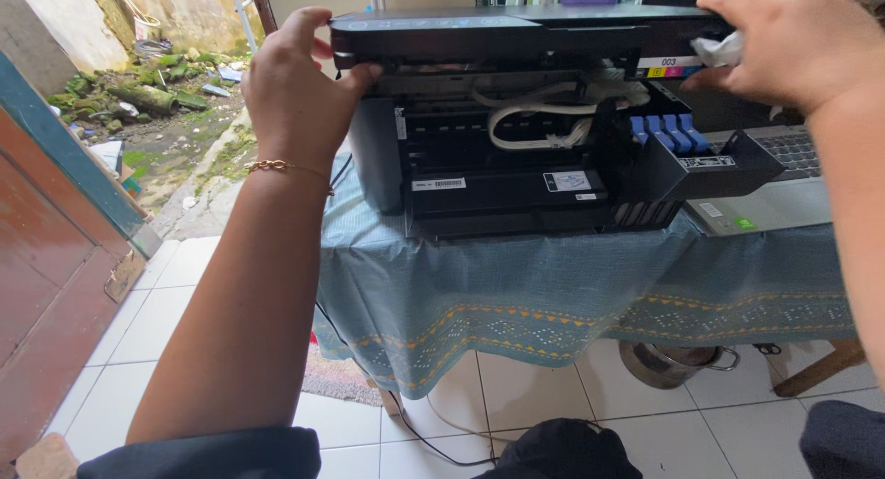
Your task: The person wipes the exterior and interior surfaces of an Epson printer with a white tissue, including the control panel, paper tray, and ink cartridge area. They then plug the printer's power cord into a wall outlet.
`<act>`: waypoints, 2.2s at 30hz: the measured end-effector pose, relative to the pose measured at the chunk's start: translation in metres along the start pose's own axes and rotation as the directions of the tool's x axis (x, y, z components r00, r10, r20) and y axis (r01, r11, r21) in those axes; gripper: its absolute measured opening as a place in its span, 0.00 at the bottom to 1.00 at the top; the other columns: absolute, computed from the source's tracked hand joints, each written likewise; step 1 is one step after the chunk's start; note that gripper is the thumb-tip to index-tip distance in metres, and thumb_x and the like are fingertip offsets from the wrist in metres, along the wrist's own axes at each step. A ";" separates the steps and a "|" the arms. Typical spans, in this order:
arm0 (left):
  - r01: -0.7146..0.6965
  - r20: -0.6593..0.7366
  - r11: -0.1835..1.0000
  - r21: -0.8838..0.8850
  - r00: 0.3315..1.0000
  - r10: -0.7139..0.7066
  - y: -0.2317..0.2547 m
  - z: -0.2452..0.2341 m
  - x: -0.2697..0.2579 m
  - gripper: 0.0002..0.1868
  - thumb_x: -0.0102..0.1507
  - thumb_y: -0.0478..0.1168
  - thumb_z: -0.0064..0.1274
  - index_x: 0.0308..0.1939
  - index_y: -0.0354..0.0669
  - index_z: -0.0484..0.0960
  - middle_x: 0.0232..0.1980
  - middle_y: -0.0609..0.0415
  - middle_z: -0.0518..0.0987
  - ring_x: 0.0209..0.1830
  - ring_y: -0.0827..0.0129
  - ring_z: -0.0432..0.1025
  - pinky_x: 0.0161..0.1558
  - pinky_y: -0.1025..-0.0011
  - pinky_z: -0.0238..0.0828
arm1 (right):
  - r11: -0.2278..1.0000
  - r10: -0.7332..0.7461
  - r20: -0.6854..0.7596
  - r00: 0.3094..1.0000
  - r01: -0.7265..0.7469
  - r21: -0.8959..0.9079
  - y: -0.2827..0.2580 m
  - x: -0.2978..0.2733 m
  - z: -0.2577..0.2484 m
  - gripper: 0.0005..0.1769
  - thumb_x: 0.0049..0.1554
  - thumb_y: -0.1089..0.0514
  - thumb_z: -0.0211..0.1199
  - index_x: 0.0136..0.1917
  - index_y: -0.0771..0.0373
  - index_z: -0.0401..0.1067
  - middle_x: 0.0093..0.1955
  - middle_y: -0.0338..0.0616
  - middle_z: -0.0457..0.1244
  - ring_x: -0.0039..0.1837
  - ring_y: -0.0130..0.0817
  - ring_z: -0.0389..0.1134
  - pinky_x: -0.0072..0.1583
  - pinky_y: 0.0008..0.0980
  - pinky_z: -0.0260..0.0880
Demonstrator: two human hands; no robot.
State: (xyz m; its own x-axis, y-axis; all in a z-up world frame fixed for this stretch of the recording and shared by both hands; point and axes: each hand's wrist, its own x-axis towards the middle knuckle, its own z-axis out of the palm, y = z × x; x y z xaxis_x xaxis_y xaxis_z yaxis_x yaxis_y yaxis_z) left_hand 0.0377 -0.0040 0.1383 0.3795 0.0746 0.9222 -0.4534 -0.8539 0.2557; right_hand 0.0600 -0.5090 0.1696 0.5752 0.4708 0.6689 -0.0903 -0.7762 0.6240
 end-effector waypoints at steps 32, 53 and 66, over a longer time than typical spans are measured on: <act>-0.208 0.109 0.978 0.018 0.973 0.205 -0.007 -0.009 0.003 0.29 0.53 0.44 0.76 0.54 0.36 0.86 0.38 0.43 0.84 0.38 0.53 0.78 0.43 0.60 0.74 | 0.961 -0.056 -0.165 0.985 0.098 0.257 -0.013 -0.010 0.007 0.38 0.52 0.36 0.77 0.63 0.64 0.71 0.53 0.49 0.69 0.56 0.41 0.73 0.59 0.35 0.76; 0.030 0.337 0.975 -0.220 0.940 0.047 -0.027 -0.018 0.009 0.19 0.59 0.44 0.73 0.49 0.39 0.89 0.44 0.45 0.86 0.44 0.66 0.83 0.49 0.71 0.78 | 0.634 0.054 0.083 0.995 -0.098 0.767 -0.012 -0.012 0.008 0.11 0.68 0.66 0.58 0.63 0.67 0.74 0.51 0.54 0.71 0.56 0.39 0.74 0.59 0.36 0.75; -0.219 0.260 0.976 -0.005 0.942 0.213 -0.018 -0.031 -0.002 0.16 0.71 0.53 0.57 0.50 0.49 0.92 0.61 0.36 0.78 0.62 0.44 0.71 0.62 0.52 0.65 | 0.672 0.085 0.166 0.982 -0.179 0.718 -0.006 -0.020 0.023 0.12 0.69 0.54 0.67 0.63 0.59 0.79 0.49 0.50 0.72 0.54 0.37 0.75 0.55 0.33 0.74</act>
State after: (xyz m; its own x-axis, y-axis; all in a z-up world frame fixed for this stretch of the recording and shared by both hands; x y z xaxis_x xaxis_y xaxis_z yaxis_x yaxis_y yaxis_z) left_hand 0.0201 0.0269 0.1404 0.4703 -0.2455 0.8477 -0.5296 -0.8468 0.0486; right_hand 0.0682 -0.5235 0.1429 0.6923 0.3270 0.6433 0.4199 -0.9075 0.0094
